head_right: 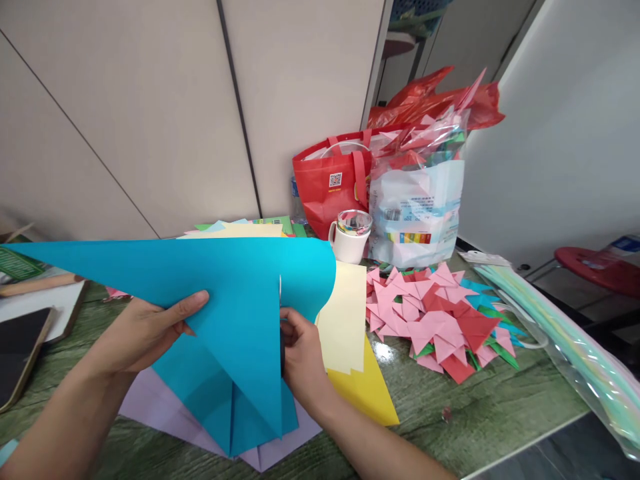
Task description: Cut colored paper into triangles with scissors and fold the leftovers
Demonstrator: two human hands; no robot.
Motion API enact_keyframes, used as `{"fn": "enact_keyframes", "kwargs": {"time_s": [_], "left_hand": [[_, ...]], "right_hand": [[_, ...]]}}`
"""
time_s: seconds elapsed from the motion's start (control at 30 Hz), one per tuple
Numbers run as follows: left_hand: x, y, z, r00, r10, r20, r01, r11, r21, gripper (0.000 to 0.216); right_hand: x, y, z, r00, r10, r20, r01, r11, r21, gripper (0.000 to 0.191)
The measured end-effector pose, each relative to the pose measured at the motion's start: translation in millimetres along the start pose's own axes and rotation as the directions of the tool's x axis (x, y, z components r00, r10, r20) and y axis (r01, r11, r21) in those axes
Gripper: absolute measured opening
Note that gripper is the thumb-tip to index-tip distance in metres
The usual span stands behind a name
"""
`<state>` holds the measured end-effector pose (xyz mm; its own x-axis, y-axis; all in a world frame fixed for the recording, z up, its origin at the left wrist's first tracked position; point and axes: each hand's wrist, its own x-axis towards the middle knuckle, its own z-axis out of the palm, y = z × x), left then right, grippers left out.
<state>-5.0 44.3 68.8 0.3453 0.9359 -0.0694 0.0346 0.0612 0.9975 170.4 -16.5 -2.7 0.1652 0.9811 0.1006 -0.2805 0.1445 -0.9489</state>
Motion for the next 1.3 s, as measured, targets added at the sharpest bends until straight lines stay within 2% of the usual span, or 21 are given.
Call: {"fn": "enact_keyframes", "kwargs": {"time_s": [0.43,0.6,0.7,0.87,1.3], "left_hand": [[-0.6,5.2,3.8,1.0,-0.024,-0.014,0.024,1.0,-0.002,0.062],[-0.5,1.4,2.5,0.999,-0.029,-0.017,0.03,0.999,0.023,0.031],[0.0,-2.5,0.5,0.999,-0.023,0.024,0.023,1.0,0.013,0.021],[0.9,-3.6,-0.1,0.999,-0.029,0.046,0.03,0.999,-0.013,0.026],[2.5,-4.1,1.5,0.999,-0.04,0.029,0.041,0.998,-0.049,0.017]], "right_hand": [[-0.5,2.4,0.4,0.999,0.039,-0.034,-0.038,0.999,0.036,0.016],[1.1,0.8,0.2,0.999,0.036,-0.023,-0.035,0.998,0.055,0.02],[1.5,0.1,-0.5,0.999,0.019,-0.028,-0.017,0.999,0.045,0.02],[1.5,1.7,-1.8,0.999,0.004,-0.039,-0.002,0.999,0.037,0.02],[1.1,0.3,-1.0,0.998,0.051,-0.047,-0.049,0.998,0.027,0.025]]}}
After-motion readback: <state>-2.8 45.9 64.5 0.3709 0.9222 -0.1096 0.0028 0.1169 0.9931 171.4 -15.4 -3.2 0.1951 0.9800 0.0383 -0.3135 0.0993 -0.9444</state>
